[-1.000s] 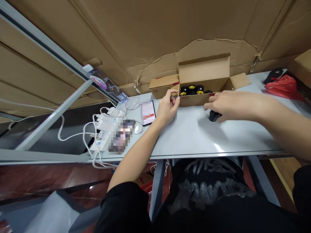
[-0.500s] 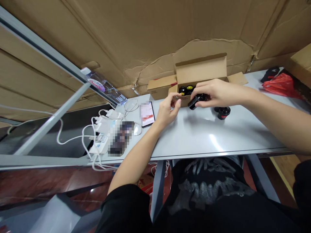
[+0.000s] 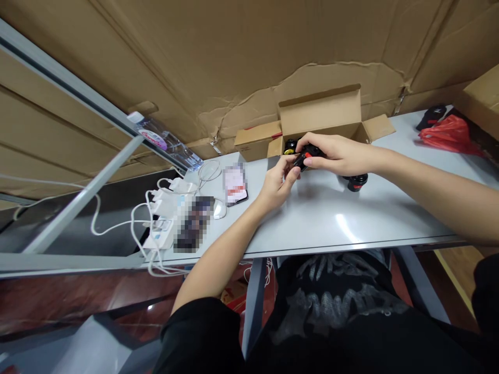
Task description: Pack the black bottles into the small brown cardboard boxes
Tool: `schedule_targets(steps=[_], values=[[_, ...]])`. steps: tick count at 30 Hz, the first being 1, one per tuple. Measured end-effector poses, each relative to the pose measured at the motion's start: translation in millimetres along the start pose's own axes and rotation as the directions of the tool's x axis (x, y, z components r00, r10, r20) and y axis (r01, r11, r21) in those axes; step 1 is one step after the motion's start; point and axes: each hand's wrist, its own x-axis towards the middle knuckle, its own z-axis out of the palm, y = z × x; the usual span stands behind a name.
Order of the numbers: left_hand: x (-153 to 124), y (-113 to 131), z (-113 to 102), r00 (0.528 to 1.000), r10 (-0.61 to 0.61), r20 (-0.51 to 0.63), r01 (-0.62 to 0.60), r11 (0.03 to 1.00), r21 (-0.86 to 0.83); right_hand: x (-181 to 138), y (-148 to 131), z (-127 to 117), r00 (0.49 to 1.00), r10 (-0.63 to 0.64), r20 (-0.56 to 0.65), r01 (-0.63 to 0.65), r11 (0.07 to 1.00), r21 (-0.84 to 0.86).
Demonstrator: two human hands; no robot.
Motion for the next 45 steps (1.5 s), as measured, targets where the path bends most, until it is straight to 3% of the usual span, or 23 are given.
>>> schedule_targets(steps=[8, 21, 27, 30, 33, 40, 45], values=[[2, -1, -4, 1.0, -0.013, -0.01, 0.013, 1.0, -0.007, -1, 9, -5, 0.998, -0.059, 0.029, 0.055, 0.994, 0.098], [1, -5, -6, 0.999, -0.037, -0.021, 0.038, 0.999, 0.032, -2, 10, 6, 0.996, -0.056, -0.075, 0.057, 0.998, 0.013], [1, -2, -4, 0.993, -0.003, -0.118, 0.014, 0.996, 0.09, 0, 11, 13, 0.995, -0.032, -0.096, 0.055, 0.967, 0.248], [2, -2, -8, 0.981, 0.034, -0.192, -0.007, 0.99, 0.143, 2, 12, 11, 0.99, 0.007, -0.138, 0.039, 0.944, 0.329], [4, -5, -14, 0.968, 0.032, -0.249, 0.004, 0.99, 0.144, 2, 17, 2, 0.982, 0.08, -0.173, -0.024, 0.953, 0.303], [5, -15, -18, 0.962, -0.027, -0.272, 0.077, 0.982, 0.173, 0, 35, -19, 0.939, 0.235, -0.25, -0.146, 0.933, 0.329], [6, -22, -18, 0.967, 0.029, -0.254, 0.013, 0.987, 0.161, 3, 52, -22, 0.926, 0.226, -0.301, -0.083, 0.903, 0.421]])
